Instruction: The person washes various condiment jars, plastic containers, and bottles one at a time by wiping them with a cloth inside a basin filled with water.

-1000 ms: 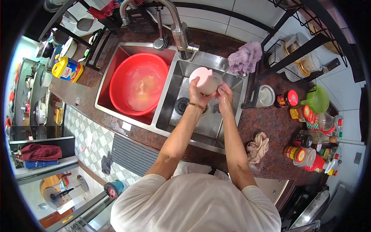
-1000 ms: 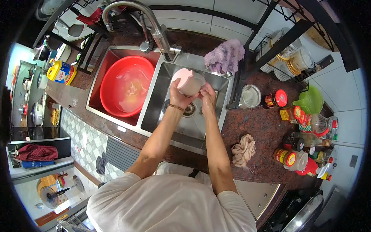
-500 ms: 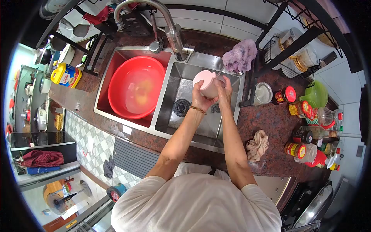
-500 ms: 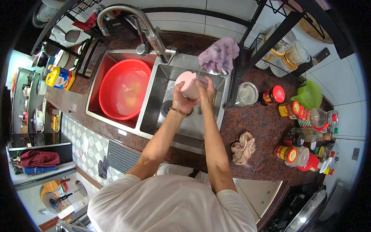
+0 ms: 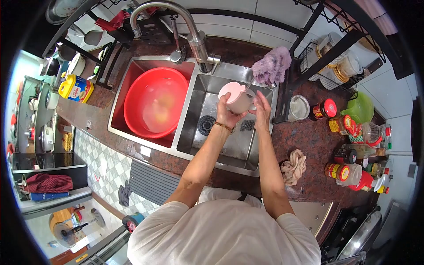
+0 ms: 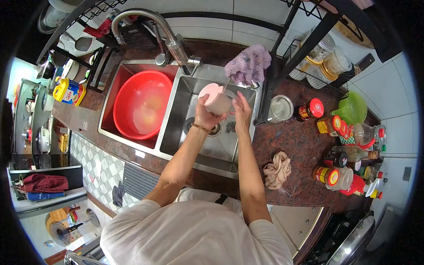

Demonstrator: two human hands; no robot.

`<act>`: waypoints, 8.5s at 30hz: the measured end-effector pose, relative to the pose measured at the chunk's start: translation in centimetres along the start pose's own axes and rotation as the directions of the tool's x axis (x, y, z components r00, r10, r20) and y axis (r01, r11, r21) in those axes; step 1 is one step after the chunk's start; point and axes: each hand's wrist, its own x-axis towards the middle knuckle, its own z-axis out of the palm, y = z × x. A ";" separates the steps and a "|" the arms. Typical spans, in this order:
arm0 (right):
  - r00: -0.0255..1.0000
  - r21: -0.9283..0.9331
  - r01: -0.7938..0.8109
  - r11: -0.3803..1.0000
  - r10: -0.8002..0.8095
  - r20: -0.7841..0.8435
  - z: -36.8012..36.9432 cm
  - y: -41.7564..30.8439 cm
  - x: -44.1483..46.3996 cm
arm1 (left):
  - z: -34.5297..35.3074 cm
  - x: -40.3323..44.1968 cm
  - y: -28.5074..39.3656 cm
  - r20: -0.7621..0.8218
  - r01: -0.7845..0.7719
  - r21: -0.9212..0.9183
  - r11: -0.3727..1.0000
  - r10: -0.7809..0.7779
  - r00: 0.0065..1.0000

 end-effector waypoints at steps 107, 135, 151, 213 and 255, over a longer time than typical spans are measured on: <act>0.876 -0.932 0.262 0.250 -0.467 0.120 -29.5 -4.7 -20.8 | 24.4 5.0 -34.7 0.706 -0.738 0.664 -0.120 0.428 0.565; 0.988 0.048 0.140 0.989 -0.136 -0.070 -21.8 -4.8 -15.2 | 6.8 -9.2 -21.3 0.611 -0.667 0.700 0.256 0.268 0.745; 0.996 0.195 0.055 0.979 -0.039 -0.083 -15.0 -6.4 -15.9 | 4.7 -9.9 -17.3 0.298 -0.267 0.530 0.805 0.118 0.947; 0.890 -0.561 0.245 0.791 0.047 0.454 38.3 23.8 1.4 | -38.1 9.0 24.0 -0.354 -0.219 0.287 0.932 0.316 0.880; 0.506 -0.124 -0.838 0.532 0.842 0.189 33.1 30.6 5.7 | -34.1 8.8 27.7 -0.363 0.001 0.640 0.768 0.301 0.882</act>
